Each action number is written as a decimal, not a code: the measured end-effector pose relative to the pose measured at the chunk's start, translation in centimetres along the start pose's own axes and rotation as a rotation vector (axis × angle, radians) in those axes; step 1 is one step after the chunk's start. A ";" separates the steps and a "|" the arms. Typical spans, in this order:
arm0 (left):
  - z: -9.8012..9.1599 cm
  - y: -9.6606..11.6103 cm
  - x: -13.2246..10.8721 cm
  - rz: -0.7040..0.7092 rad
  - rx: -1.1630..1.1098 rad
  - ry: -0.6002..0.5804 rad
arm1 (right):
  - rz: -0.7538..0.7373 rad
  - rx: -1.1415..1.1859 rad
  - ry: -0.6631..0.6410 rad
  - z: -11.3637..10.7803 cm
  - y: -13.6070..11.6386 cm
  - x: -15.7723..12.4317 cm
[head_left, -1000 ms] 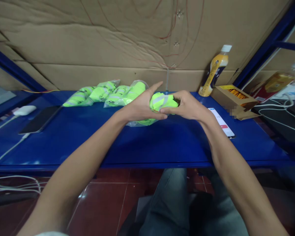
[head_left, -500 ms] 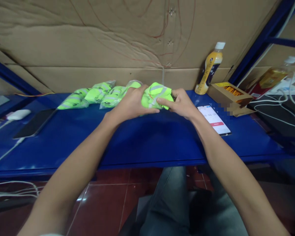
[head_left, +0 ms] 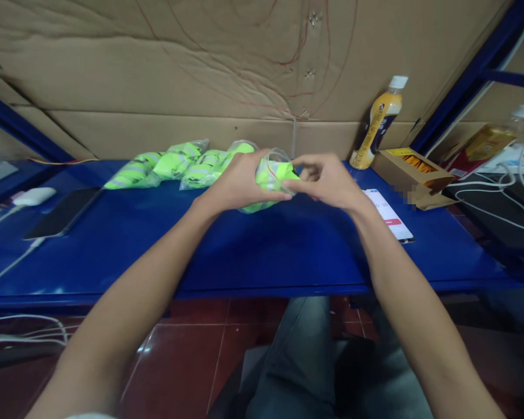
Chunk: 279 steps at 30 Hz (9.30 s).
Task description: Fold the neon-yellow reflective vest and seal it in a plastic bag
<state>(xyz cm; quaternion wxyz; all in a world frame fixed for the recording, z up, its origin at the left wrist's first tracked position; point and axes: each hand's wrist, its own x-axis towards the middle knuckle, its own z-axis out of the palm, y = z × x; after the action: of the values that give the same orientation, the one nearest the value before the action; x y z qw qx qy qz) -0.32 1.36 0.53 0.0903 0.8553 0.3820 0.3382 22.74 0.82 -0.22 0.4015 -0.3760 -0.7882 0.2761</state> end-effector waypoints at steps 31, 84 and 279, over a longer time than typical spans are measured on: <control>-0.4 0.1 0.2 -0.042 -0.488 -0.093 | -0.192 -0.119 -0.167 -0.1 -3.0 -0.1; 5.7 -0.9 0.0 -0.257 -0.823 0.491 | 0.191 0.699 0.619 4.8 1.7 0.7; -0.5 -4.2 -0.5 -0.842 -1.205 -0.349 | -0.020 0.192 -0.159 3.0 4.3 0.4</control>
<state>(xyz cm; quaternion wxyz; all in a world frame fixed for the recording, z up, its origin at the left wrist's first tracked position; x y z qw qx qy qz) -3.34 3.84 -1.12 0.7230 0.4809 0.4056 0.2853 21.67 3.17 -4.73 0.3748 -0.3047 -0.7910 0.3753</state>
